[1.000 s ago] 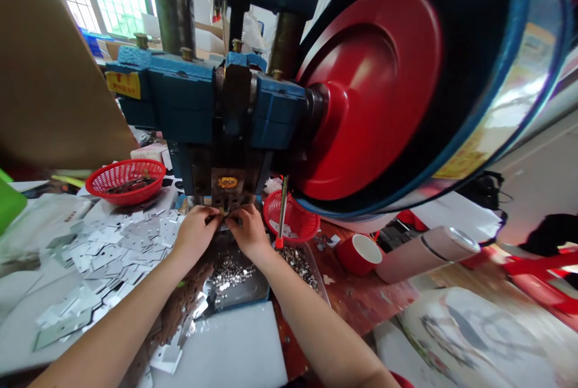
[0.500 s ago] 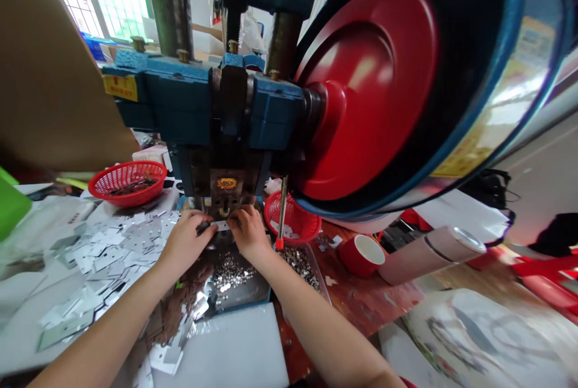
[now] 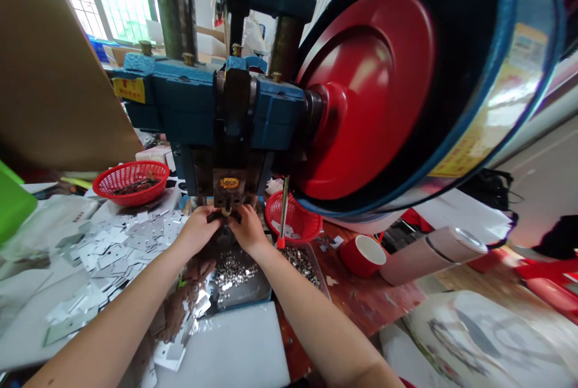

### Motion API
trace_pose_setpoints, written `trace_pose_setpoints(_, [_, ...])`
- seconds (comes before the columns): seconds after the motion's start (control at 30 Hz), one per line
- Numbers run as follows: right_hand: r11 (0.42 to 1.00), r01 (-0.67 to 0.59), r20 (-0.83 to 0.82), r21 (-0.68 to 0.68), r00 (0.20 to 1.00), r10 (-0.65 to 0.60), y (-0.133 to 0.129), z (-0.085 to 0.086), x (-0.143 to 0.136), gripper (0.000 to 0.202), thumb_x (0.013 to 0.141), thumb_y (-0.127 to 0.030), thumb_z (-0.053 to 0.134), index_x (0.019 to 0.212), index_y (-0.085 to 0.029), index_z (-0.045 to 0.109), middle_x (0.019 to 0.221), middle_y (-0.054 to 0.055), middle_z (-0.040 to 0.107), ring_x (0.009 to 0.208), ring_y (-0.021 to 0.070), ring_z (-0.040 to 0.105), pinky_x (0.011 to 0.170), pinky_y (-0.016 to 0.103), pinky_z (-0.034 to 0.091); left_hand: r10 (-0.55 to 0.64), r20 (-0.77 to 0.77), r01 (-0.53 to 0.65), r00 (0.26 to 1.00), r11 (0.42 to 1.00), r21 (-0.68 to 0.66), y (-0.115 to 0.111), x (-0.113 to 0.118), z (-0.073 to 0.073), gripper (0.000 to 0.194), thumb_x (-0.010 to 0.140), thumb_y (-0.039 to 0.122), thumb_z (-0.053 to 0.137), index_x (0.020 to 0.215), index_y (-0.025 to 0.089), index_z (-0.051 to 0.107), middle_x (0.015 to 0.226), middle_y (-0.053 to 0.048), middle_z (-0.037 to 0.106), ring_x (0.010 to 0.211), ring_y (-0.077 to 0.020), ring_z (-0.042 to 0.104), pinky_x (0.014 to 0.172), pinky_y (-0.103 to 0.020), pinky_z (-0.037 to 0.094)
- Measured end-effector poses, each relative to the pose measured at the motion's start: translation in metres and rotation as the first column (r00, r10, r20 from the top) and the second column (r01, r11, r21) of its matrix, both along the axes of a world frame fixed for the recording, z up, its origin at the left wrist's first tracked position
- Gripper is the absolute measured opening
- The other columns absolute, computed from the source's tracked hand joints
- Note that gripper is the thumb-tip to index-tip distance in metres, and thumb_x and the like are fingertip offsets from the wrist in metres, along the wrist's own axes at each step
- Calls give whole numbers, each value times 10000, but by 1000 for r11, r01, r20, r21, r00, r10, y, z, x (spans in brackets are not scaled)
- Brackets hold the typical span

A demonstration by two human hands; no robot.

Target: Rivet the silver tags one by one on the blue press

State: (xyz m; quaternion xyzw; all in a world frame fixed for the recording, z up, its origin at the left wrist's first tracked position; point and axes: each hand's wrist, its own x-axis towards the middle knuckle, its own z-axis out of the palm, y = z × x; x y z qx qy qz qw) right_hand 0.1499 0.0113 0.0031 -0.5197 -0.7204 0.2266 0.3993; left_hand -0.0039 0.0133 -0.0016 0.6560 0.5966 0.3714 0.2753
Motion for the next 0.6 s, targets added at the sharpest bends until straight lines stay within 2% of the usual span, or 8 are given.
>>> trace_pose_setpoints(0.1, [1000,19,14,22,1000,-19,-6,4,8,158,796,-141,598,924,-204,666,934,39,627,914,177,589,854,299,469,38,17,-38,999,999,-10,-4,-8,7,347,652,412,613,906,196,712,986,-73,695,1016,-284,593,938,-407,421])
trace_pose_setpoints(0.2, [998,35,52,46,998,-37,-23,3,31,136,846,-161,538,880,-195,665,854,30,633,831,158,598,791,269,474,93,58,-89,994,994,-56,-15,-22,17,364,719,405,521,967,199,689,1048,-75,683,997,-268,607,909,-404,440])
trace_pose_setpoints(0.3, [995,-100,196,3,976,98,-47,-2,57,159,856,-149,523,868,-203,672,857,15,657,839,142,603,808,245,460,91,124,-74,988,988,-133,-29,-38,26,372,717,327,490,1024,219,669,1083,-53,684,1021,-251,608,908,-388,444])
trace_pose_setpoints(0.37, [985,-157,340,-71,925,172,-60,-4,68,166,861,-159,528,875,-214,685,898,12,671,881,143,603,842,243,444,79,184,-47,980,984,-172,-38,-44,31,406,688,339,553,1064,225,655,1100,-51,680,1053,-255,595,938,-385,423])
trace_pose_setpoints(0.43, [978,-165,476,-126,855,206,-67,-4,73,172,874,-190,528,879,-226,696,916,12,675,902,147,600,845,243,436,83,222,-38,972,979,-201,-44,-48,33,492,662,383,617,1126,221,626,1023,-53,694,1000,-256,614,910,-384,439])
trace_pose_setpoints(0.53, [968,-198,620,-153,744,250,-68,-1,71,191,895,-219,508,879,-236,698,918,12,670,924,153,587,841,247,424,96,246,-35,964,969,-243,-51,-50,29,564,651,418,649,1173,211,595,885,-35,694,872,-234,642,796,-355,490])
trace_pose_setpoints(0.6, [962,-231,680,-148,682,269,-67,2,69,197,894,-217,501,846,-229,692,899,17,663,928,162,575,838,256,417,91,227,-30,970,965,-260,-55,-52,25,522,653,424,660,1129,214,620,896,-36,698,857,-227,645,764,-338,497])
